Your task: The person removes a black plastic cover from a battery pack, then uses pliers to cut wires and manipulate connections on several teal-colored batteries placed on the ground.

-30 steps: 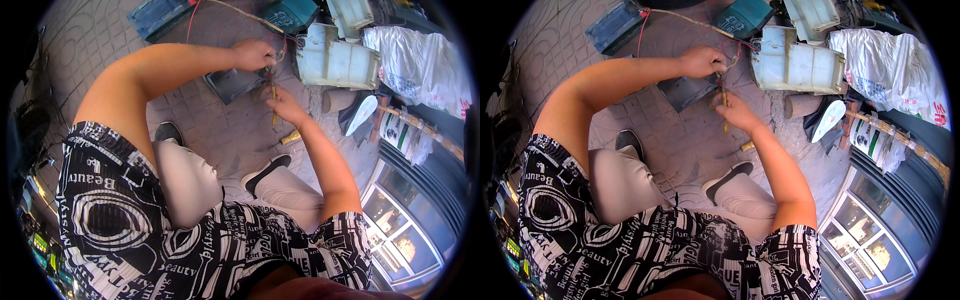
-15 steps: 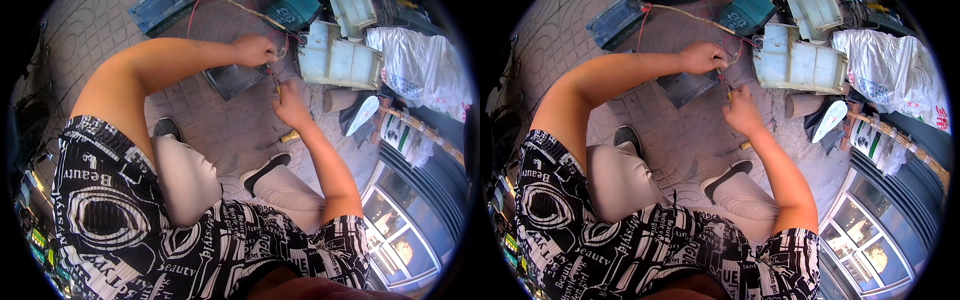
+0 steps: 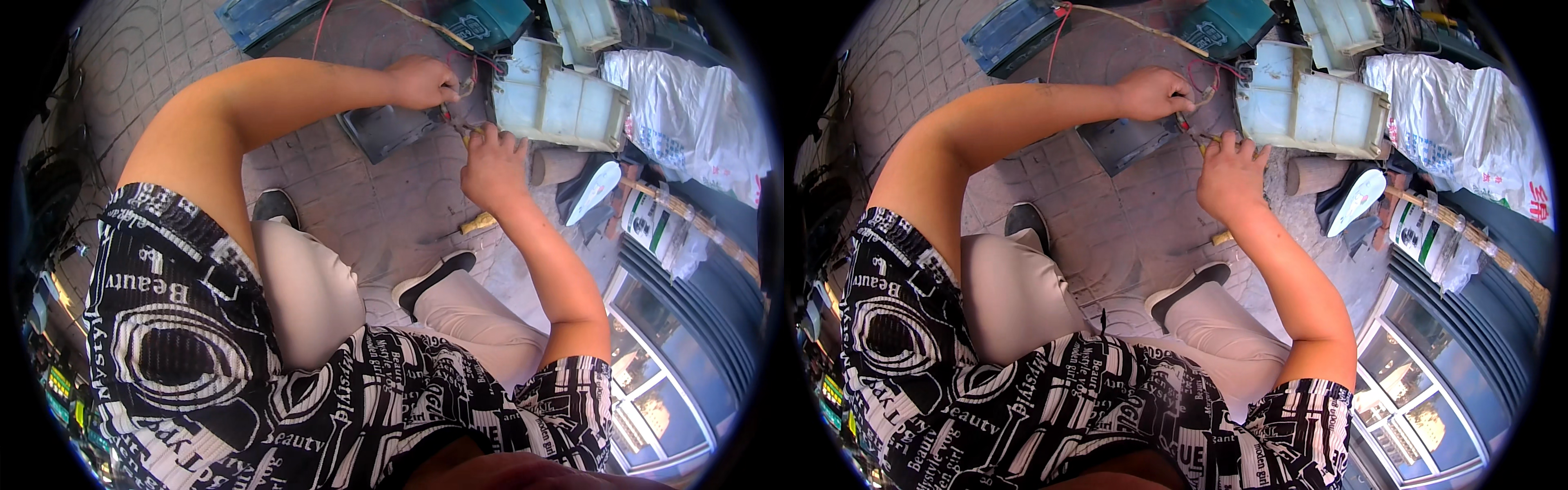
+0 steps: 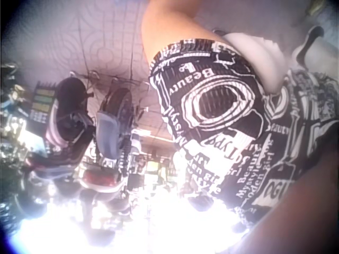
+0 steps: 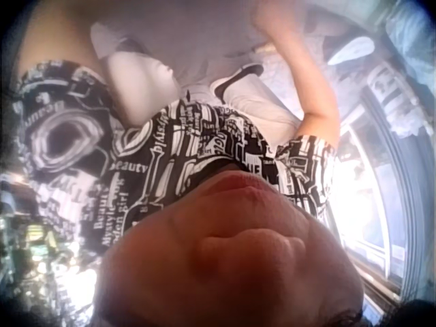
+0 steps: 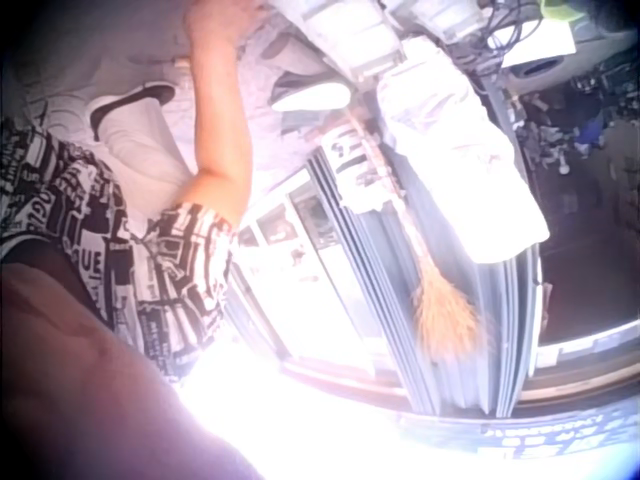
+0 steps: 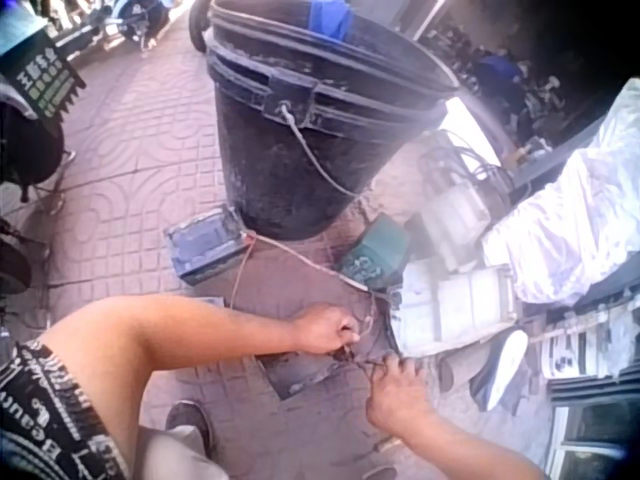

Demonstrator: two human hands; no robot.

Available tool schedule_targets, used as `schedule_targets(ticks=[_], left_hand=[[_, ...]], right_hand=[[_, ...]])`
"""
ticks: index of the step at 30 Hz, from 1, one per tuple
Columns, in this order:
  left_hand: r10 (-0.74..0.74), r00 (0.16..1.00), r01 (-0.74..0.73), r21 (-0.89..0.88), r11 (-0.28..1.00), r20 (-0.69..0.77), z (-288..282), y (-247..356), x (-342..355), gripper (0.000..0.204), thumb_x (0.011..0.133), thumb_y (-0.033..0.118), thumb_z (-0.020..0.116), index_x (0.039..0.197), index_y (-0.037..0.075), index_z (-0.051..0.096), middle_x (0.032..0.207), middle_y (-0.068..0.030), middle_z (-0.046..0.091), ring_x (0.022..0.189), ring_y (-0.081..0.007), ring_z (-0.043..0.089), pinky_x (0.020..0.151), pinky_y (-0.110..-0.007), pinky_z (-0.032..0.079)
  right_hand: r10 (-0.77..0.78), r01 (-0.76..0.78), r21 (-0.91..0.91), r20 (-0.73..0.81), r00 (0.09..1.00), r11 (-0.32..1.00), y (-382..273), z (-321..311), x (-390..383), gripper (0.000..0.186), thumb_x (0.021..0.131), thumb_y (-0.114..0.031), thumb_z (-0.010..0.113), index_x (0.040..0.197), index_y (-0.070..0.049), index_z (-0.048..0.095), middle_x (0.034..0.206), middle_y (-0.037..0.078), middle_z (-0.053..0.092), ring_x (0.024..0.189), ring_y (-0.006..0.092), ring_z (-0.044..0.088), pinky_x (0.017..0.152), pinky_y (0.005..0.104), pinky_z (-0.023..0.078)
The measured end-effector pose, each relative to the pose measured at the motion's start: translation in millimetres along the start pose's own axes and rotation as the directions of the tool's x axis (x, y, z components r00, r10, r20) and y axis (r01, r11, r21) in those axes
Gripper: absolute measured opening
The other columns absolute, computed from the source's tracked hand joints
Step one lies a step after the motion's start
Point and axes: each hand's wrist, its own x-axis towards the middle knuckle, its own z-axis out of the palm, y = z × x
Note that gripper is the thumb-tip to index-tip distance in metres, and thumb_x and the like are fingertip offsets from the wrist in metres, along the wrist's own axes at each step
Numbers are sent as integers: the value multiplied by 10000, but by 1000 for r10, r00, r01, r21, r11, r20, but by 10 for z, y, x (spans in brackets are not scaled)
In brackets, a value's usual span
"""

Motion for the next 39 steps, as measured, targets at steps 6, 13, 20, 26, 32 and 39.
schedule_targets(ticks=[6,13,20,26,32,39], left_hand=[[-15,1000,15,20,1000,2,-9,41,-7,255,886,340,625,961,117,723,931,-124,708,923,-334,658,789,-452,500],[-41,999,41,11,999,-3,8,39,-6,247,884,334,628,973,126,727,960,-124,711,952,-326,659,812,-448,503],[-66,998,66,-6,998,-1,-3,67,-5,269,853,317,681,928,62,724,983,-115,690,933,-334,648,806,-431,501],[-75,997,75,12,997,-32,-6,88,-46,267,853,307,679,949,62,725,997,-115,694,953,-333,647,820,-435,502],[-71,996,72,17,997,-56,-3,99,-53,246,855,293,672,960,80,734,995,-114,697,946,-334,650,814,-436,507],[-111,993,111,1,994,-50,-19,107,-77,227,872,291,623,980,128,738,975,-136,714,963,-332,659,856,-447,506]], right_hand=[[22,-13,-116,80,997,993,-110,-69,61,338,829,-168,591,1131,-18,590,1174,138,503,1096,358,512,976,647,364],[-39,43,-89,51,998,995,-26,-26,112,224,844,-139,561,1044,-42,589,1090,109,530,1025,340,544,803,519,451],[-134,134,9,-54,990,991,157,-21,134,283,771,-103,601,1036,-28,537,994,129,571,919,345,574,750,481,465],[-70,83,160,-83,994,984,154,-212,132,377,741,-152,643,1067,-11,517,1006,166,618,936,344,586,760,480,462],[-64,61,25,137,988,998,142,-366,294,359,752,-152,631,1059,7,536,997,194,639,956,367,608,784,479,496],[-77,81,-5,261,962,997,84,-563,429,291,780,-118,594,1039,12,561,1004,205,656,962,383,632,789,473,519]])
